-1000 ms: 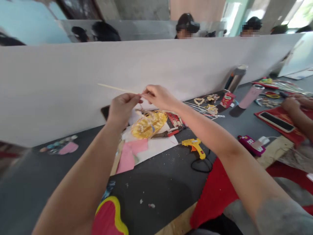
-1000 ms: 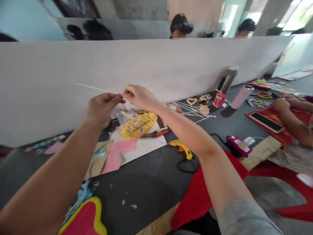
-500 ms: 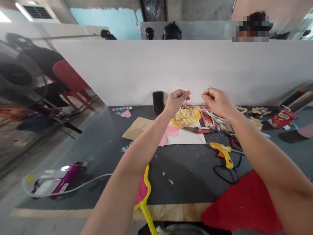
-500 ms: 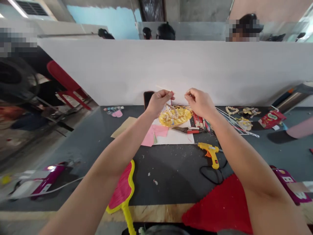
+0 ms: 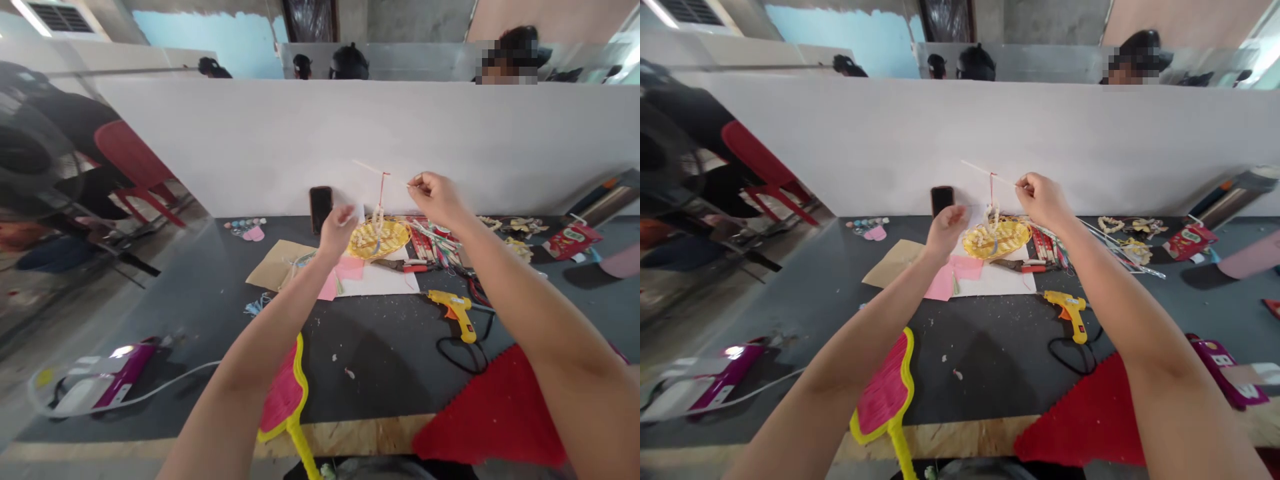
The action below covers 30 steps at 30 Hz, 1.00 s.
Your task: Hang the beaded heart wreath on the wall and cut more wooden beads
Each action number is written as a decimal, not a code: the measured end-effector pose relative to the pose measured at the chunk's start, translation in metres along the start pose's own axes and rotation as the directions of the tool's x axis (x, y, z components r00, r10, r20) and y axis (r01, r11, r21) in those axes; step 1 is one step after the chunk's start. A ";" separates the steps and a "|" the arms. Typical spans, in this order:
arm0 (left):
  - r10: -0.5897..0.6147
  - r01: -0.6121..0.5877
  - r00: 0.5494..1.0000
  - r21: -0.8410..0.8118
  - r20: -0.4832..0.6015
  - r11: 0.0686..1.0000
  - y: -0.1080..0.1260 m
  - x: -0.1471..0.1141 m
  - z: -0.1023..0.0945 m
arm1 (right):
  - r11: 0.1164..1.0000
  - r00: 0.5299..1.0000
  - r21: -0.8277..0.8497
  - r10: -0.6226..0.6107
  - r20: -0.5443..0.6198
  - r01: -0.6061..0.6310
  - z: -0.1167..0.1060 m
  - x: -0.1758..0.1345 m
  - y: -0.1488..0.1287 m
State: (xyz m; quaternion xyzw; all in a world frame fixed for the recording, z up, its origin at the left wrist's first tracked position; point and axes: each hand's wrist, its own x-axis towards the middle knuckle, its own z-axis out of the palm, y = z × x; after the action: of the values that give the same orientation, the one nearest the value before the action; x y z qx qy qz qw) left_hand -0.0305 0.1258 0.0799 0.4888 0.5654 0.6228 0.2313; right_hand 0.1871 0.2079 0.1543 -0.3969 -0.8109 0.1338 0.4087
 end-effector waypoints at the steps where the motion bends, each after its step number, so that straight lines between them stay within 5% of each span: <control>1: -0.009 0.009 1.000 0.012 -0.012 1.000 -0.008 -0.005 -0.007 | 1.000 1.000 -0.005 0.002 -0.004 -0.002 0.002 0.003 0.002; 9: -0.106 0.106 0.994 0.109 -0.004 0.988 -0.051 -0.032 -0.044 | 0.996 1.000 -0.087 0.029 -0.001 -0.029 0.006 0.028 0.003; 21: -0.147 0.085 0.977 0.343 0.157 0.935 -0.065 -0.065 -0.055 | 0.993 0.998 -0.094 0.065 -0.011 -0.065 0.021 0.058 0.022; 30: -0.120 0.000 0.962 0.444 0.243 0.896 -0.084 -0.046 -0.042 | 0.992 0.994 -0.104 0.064 -0.086 -0.073 0.018 0.086 0.033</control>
State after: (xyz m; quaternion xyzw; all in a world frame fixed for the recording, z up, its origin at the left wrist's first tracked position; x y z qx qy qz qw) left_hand -0.0700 0.0879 -0.0092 0.5892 0.6703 0.4006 0.2075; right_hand 0.1608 0.2962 0.1725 -0.4510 -0.7852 0.0878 0.4150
